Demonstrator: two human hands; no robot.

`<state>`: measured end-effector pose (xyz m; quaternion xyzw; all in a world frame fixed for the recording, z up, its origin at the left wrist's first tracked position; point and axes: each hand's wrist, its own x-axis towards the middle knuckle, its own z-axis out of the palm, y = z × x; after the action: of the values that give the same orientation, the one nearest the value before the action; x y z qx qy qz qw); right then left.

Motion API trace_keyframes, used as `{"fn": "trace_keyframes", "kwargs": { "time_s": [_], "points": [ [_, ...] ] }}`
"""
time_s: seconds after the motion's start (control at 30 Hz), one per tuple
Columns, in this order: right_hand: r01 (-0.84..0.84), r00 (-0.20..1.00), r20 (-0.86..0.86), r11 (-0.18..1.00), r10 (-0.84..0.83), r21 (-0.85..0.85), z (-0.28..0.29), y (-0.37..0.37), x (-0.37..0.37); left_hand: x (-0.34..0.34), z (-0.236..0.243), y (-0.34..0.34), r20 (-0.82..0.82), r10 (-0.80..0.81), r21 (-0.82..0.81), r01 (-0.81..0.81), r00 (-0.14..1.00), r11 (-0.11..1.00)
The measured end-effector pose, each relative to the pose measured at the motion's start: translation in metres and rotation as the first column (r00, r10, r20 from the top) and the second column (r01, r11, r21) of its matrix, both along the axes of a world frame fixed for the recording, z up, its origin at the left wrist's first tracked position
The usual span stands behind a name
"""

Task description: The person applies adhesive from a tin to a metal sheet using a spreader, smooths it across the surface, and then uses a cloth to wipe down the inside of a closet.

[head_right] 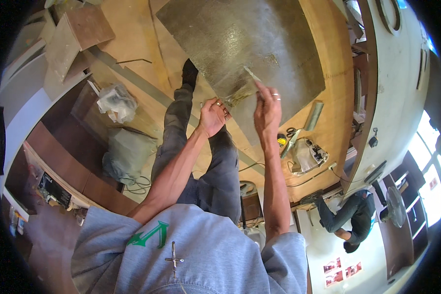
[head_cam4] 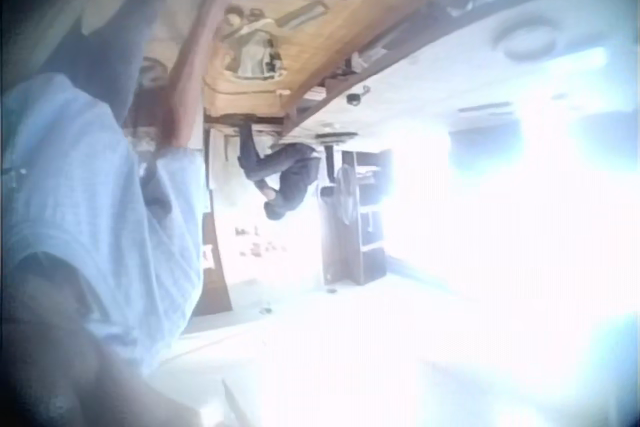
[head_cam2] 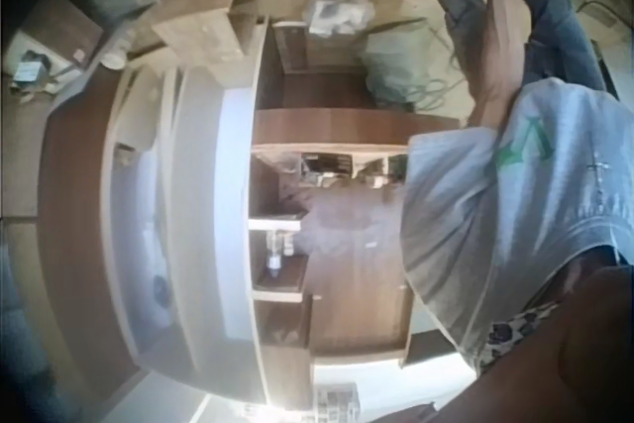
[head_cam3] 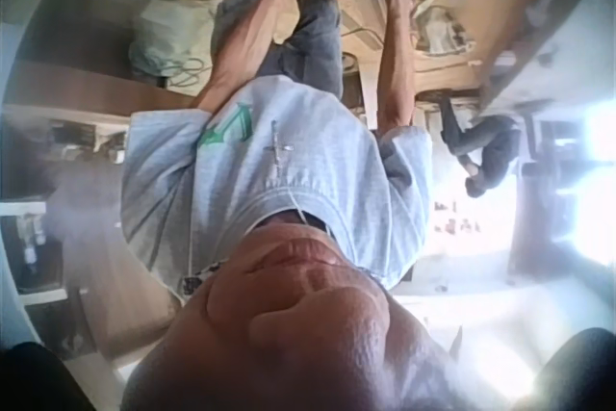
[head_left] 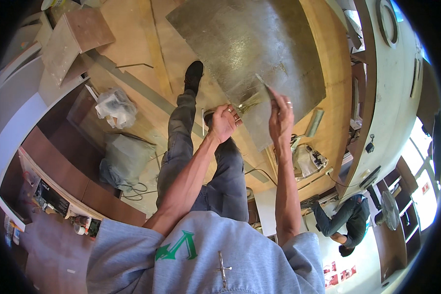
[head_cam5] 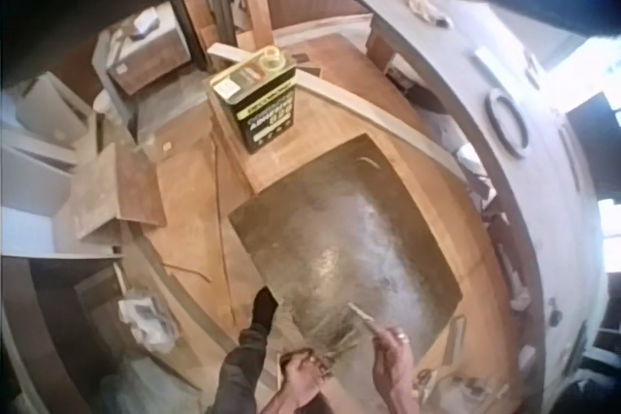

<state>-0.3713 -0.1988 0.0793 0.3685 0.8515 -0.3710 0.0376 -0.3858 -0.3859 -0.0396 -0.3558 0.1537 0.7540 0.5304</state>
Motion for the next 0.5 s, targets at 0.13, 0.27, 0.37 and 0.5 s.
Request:
{"fn": "trace_keyframes", "kwargs": {
  "time_s": [0.13,0.27,0.37,0.5],
  "points": [
    [-0.315,0.949,0.029,0.943,0.314,0.112,-0.002,0.025,0.013,0.005,-0.003,0.011,-0.049,-0.094,0.004,0.095,0.994,0.996],
    [-0.19,0.981,-0.042,0.981,0.191,0.027,0.006,0.065,-0.007,0.012,-0.019,0.004,-0.055,-0.14,0.153,0.147,0.989,0.977],
    [-0.145,0.989,0.029,0.956,0.143,0.253,-0.039,0.115,0.0,0.014,-0.007,0.018,0.056,-0.151,0.3,0.128,0.987,0.945],
    [-0.167,0.985,0.09,0.956,0.149,0.242,-0.058,0.123,0.006,0.015,0.007,0.025,0.094,-0.138,0.35,0.097,0.986,0.932]
  ]
}}
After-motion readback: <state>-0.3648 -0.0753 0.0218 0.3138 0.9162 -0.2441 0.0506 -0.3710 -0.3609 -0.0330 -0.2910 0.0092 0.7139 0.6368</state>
